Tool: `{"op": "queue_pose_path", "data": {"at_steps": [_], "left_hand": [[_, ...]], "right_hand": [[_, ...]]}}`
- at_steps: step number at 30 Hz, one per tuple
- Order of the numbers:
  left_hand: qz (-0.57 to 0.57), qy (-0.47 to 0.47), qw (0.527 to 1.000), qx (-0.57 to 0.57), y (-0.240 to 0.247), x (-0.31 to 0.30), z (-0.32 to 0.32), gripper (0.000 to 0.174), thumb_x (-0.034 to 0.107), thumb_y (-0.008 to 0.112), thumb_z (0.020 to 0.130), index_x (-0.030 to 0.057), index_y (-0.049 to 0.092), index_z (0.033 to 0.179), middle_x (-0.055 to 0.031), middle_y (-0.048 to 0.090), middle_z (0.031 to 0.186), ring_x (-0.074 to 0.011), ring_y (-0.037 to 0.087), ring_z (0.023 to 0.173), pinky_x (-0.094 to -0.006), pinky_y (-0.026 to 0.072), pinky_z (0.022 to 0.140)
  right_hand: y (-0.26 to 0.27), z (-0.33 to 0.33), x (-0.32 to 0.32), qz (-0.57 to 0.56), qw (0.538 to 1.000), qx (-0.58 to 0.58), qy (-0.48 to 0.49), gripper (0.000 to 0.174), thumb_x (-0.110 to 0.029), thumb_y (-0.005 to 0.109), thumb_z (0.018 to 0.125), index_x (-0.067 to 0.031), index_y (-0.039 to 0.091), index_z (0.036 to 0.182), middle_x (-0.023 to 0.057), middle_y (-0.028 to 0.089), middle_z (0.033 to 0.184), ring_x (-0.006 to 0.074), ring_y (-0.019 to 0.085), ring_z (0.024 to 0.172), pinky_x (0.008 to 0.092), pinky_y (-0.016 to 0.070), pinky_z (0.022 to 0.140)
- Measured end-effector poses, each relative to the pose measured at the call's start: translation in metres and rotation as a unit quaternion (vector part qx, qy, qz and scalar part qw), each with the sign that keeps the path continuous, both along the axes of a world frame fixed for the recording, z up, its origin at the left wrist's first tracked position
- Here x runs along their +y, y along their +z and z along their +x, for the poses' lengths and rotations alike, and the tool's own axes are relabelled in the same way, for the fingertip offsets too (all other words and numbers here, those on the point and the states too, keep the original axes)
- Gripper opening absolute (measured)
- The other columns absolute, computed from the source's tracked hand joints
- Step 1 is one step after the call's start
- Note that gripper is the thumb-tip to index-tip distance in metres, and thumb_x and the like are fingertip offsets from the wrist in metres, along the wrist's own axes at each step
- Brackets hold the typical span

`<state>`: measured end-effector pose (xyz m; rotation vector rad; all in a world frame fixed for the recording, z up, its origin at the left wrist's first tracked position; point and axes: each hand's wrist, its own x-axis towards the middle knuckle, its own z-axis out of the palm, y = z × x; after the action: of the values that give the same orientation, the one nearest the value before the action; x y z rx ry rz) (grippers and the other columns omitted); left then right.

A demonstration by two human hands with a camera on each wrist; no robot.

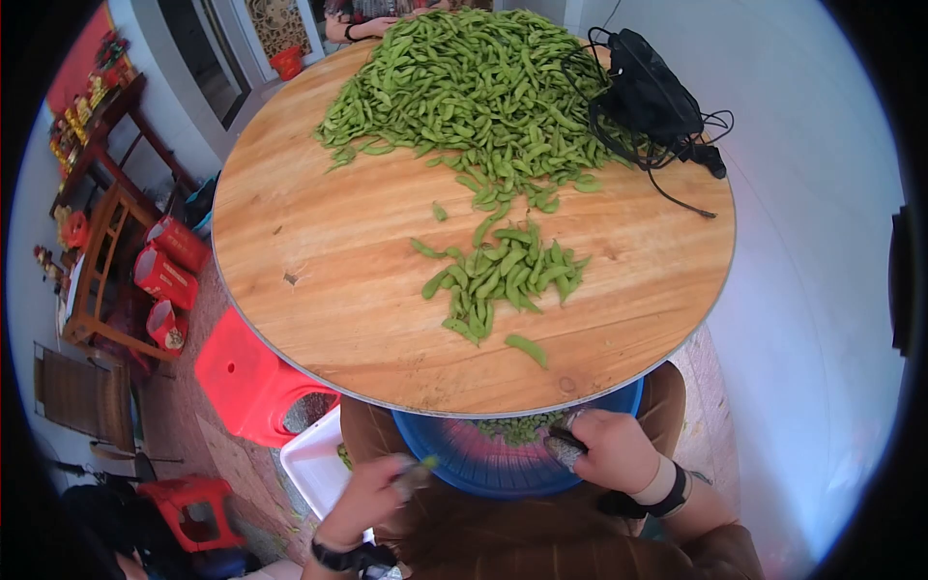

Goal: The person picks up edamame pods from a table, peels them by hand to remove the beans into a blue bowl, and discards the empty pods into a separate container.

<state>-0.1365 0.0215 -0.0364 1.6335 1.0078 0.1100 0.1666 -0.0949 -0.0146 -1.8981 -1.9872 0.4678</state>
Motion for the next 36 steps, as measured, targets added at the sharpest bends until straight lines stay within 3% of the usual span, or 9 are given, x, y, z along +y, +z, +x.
{"op": "queue_pose_path", "data": {"at_steps": [4, 7, 12, 16, 18, 23, 28, 34, 36], "left_hand": [[0.252, 0.056, 0.927, 0.272, 0.012, -0.006, -0.059, 0.03, 0.025, 0.078, 0.071, 0.0007, 0.064, 0.081, -0.0135, 0.061, 0.069, -0.0257, 0.061, 0.059, -0.0355, 0.0481, 0.054], [0.437, 0.159, 0.858, 0.218, 0.009, -0.008, -0.057, 0.032, 0.023, 0.081, 0.068, -0.0015, 0.062, 0.077, -0.0143, 0.062, 0.071, -0.0296, 0.06, 0.059, -0.0363, 0.0472, 0.054], [0.277, 0.062, 0.958, -0.033, 0.03, -0.002, 0.02, 0.017, 0.013, 0.062, 0.087, -0.0001, 0.065, 0.097, -0.0099, 0.064, 0.079, -0.0165, 0.063, 0.068, -0.0279, 0.0488, 0.06], [0.129, 0.015, 0.97, -0.205, 0.032, -0.016, 0.104, 0.02, 0.006, 0.051, 0.092, 0.002, 0.061, 0.109, -0.0054, 0.063, 0.08, -0.0118, 0.06, 0.067, -0.0254, 0.0479, 0.06], [-0.062, 0.061, 0.965, -0.246, 0.027, -0.022, 0.124, 0.023, 0.003, 0.046, 0.092, 0.0024, 0.057, 0.112, -0.0031, 0.061, 0.083, -0.0092, 0.057, 0.066, -0.025, 0.0473, 0.06], [0.048, 0.042, 0.966, -0.249, 0.018, -0.021, 0.126, 0.019, 0.001, 0.045, 0.092, 0.0021, 0.056, 0.107, 0.0005, 0.056, 0.079, -0.0072, 0.05, 0.064, -0.023, 0.0433, 0.06], [0.023, 0.0, 0.961, -0.274, 0.026, -0.024, 0.124, 0.018, 0.001, 0.046, 0.093, 0.0032, 0.056, 0.107, 0.0024, 0.052, 0.076, -0.0063, 0.046, 0.064, -0.0213, 0.0396, 0.059], [-0.015, -0.026, 0.963, -0.269, 0.029, -0.021, 0.125, 0.019, 0.002, 0.052, 0.09, 0.003, 0.056, 0.109, -0.0031, 0.056, 0.079, -0.0134, 0.053, 0.067, -0.0252, 0.043, 0.061], [0.286, -0.094, 0.939, -0.166, 0.024, -0.019, 0.125, 0.025, 0.003, 0.057, 0.084, 0.0022, 0.056, 0.109, -0.0133, 0.059, 0.081, -0.0288, 0.059, 0.073, -0.0318, 0.0474, 0.066]], "right_hand": [[0.025, -0.003, 0.032, 0.121, 0.99, 0.023, -0.075, 0.03, -0.008, 0.066, 0.064, -0.0029, 0.058, 0.093, 0.0124, 0.06, 0.083, 0.0328, 0.061, 0.07, 0.0399, 0.0505, 0.058], [0.031, -0.012, 0.059, 0.195, 0.969, 0.01, -0.149, 0.028, -0.01, 0.067, 0.069, -0.0014, 0.055, 0.093, 0.0159, 0.059, 0.08, 0.0355, 0.06, 0.069, 0.041, 0.0502, 0.058], [0.016, -0.013, 0.063, 0.124, 0.978, 0.091, -0.143, 0.031, -0.014, 0.069, 0.073, -0.0001, 0.055, 0.097, 0.0168, 0.059, 0.079, 0.0364, 0.061, 0.071, 0.0434, 0.0493, 0.059], [0.035, -0.03, 0.034, 0.118, 0.976, 0.141, -0.118, 0.039, -0.013, 0.07, 0.07, 0.001, 0.054, 0.104, 0.0197, 0.059, 0.085, 0.0374, 0.061, 0.076, 0.0433, 0.0507, 0.066], [0.025, -0.033, 0.02, 0.138, 0.977, 0.126, -0.098, 0.041, -0.011, 0.069, 0.07, 0.0008, 0.054, 0.106, 0.0209, 0.06, 0.088, 0.0384, 0.061, 0.078, 0.0434, 0.0508, 0.069], [0.029, -0.016, 0.003, 0.058, 0.943, 0.318, -0.081, 0.039, -0.005, 0.06, 0.073, 0.0032, 0.051, 0.11, 0.026, 0.059, 0.094, 0.0452, 0.059, 0.086, 0.045, 0.0498, 0.074], [0.017, -0.013, 0.001, -0.019, 0.959, 0.281, -0.038, 0.043, -0.003, 0.055, 0.075, 0.0021, 0.047, 0.117, 0.0284, 0.059, 0.097, 0.0473, 0.057, 0.093, 0.0434, 0.0483, 0.078], [0.019, -0.009, 0.0, 0.01, 0.933, 0.359, -0.012, 0.04, 0.002, 0.051, 0.077, 0.002, 0.046, 0.116, 0.0185, 0.061, 0.089, 0.0383, 0.061, 0.086, 0.0378, 0.0484, 0.076], [0.018, -0.006, 0.001, -0.039, 0.908, 0.417, -0.018, 0.034, 0.002, 0.05, 0.082, 0.0013, 0.047, 0.116, 0.0107, 0.062, 0.085, 0.0248, 0.062, 0.081, 0.0323, 0.0481, 0.075]]}}
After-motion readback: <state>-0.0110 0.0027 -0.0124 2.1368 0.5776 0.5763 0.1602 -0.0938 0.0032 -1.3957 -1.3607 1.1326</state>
